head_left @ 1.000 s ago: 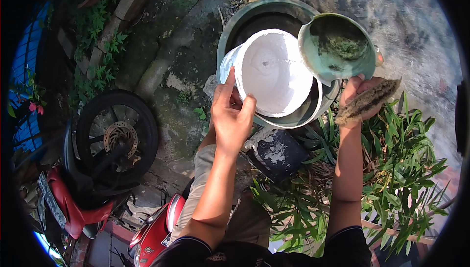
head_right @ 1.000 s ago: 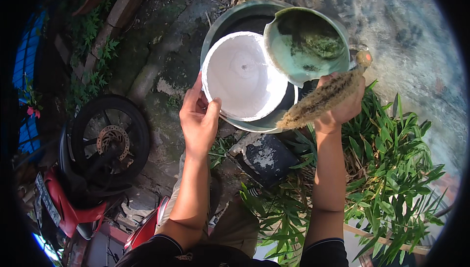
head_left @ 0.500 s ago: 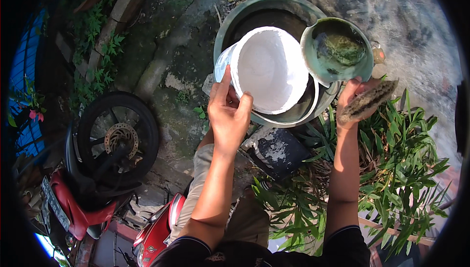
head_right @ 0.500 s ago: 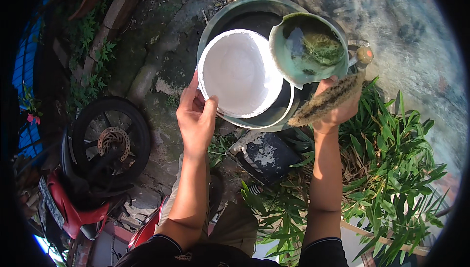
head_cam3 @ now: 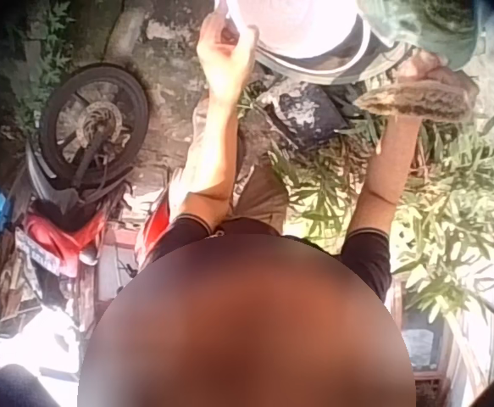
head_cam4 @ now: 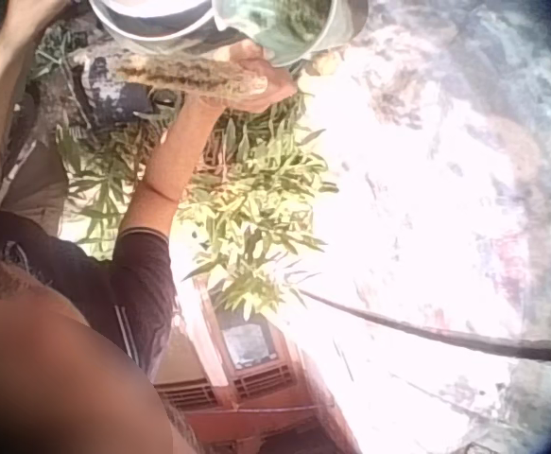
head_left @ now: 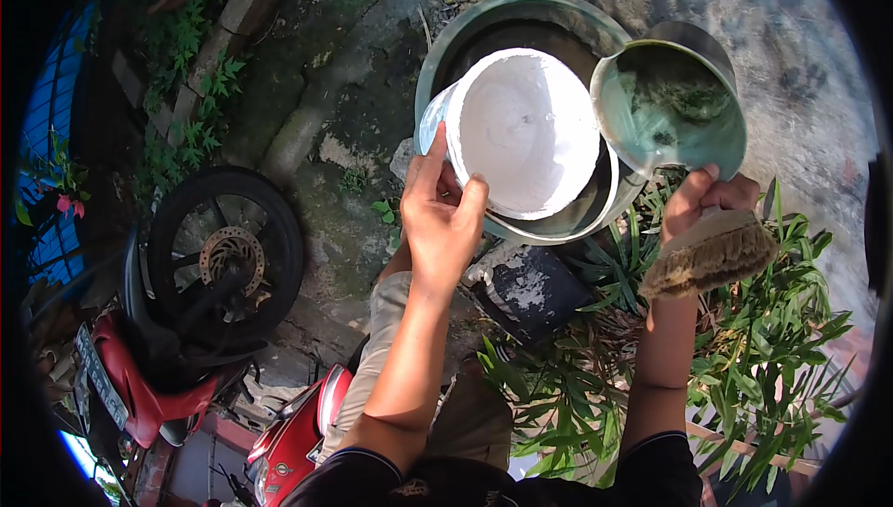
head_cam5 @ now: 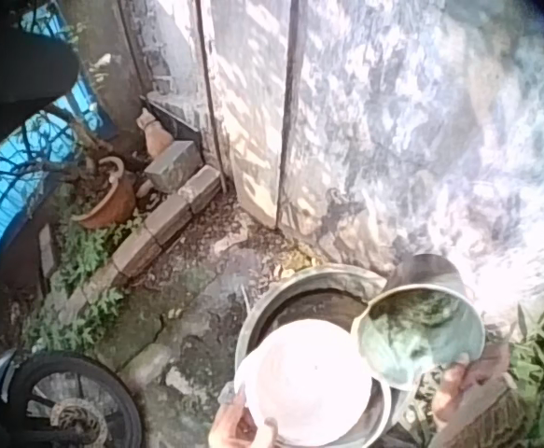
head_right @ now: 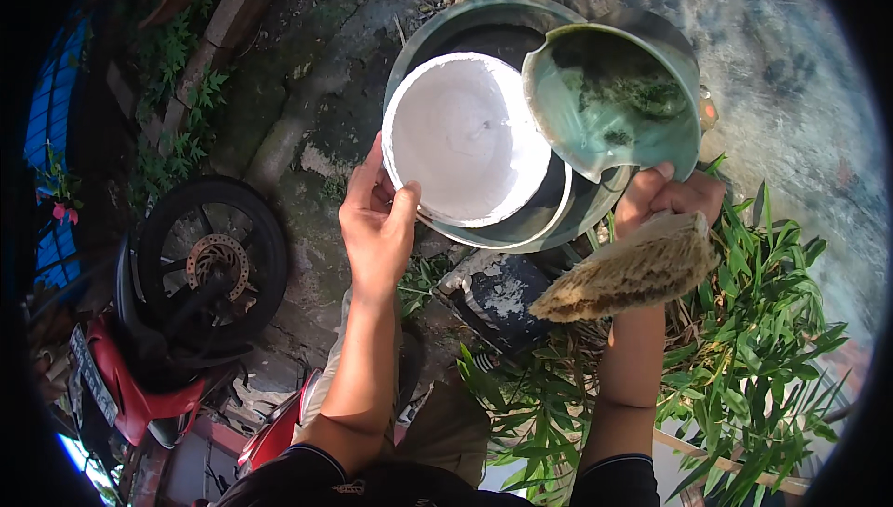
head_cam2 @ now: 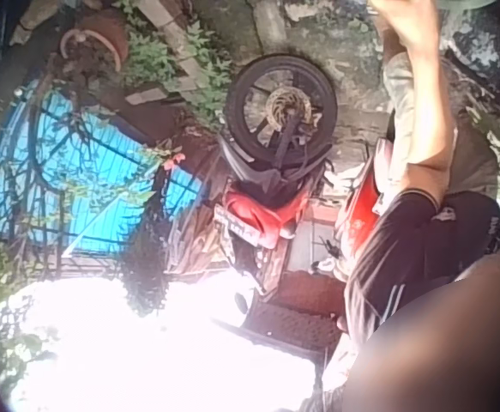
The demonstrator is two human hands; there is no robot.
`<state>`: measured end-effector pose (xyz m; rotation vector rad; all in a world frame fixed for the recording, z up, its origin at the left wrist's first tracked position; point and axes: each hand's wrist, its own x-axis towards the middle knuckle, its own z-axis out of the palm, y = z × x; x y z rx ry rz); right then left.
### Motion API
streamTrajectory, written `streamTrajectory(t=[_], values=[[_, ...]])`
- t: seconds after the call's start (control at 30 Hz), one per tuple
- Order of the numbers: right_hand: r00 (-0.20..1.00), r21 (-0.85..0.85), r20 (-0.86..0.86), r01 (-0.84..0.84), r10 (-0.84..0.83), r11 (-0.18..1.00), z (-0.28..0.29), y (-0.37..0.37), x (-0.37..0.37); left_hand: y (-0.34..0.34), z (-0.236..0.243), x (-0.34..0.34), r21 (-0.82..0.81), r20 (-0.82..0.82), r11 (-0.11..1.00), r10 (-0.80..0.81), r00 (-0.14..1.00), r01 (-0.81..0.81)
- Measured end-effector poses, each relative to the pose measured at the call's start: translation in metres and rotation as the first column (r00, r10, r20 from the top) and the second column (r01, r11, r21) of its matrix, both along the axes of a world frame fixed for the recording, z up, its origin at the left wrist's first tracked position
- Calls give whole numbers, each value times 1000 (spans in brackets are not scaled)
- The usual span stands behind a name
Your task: The person opens buckets of white paint, walks to a water source to add water to a smaller bucket, and then stirs the paint mixture using a wooden stick.
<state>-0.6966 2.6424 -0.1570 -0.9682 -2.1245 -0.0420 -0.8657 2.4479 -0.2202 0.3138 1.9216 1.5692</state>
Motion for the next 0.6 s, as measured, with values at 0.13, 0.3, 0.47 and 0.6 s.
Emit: streamTrajectory(t=[0.13,0.3,0.47,0.6], values=[[1000,-8,-18,6,-6,1000,12,-2,-4,2,-3,1,55,-29,997,57,998,-56],[999,28,-9,38,-38,999,8,0,0,1,-7,2,54,-54,998,34,998,-31],[1000,62,-1,9,-9,998,0,2,1,3,0,1,48,-23,999,13,1000,-12],[998,24,34,49,-50,999,-4,-1,5,4,4,1,41,26,999,-1,1000,0]])
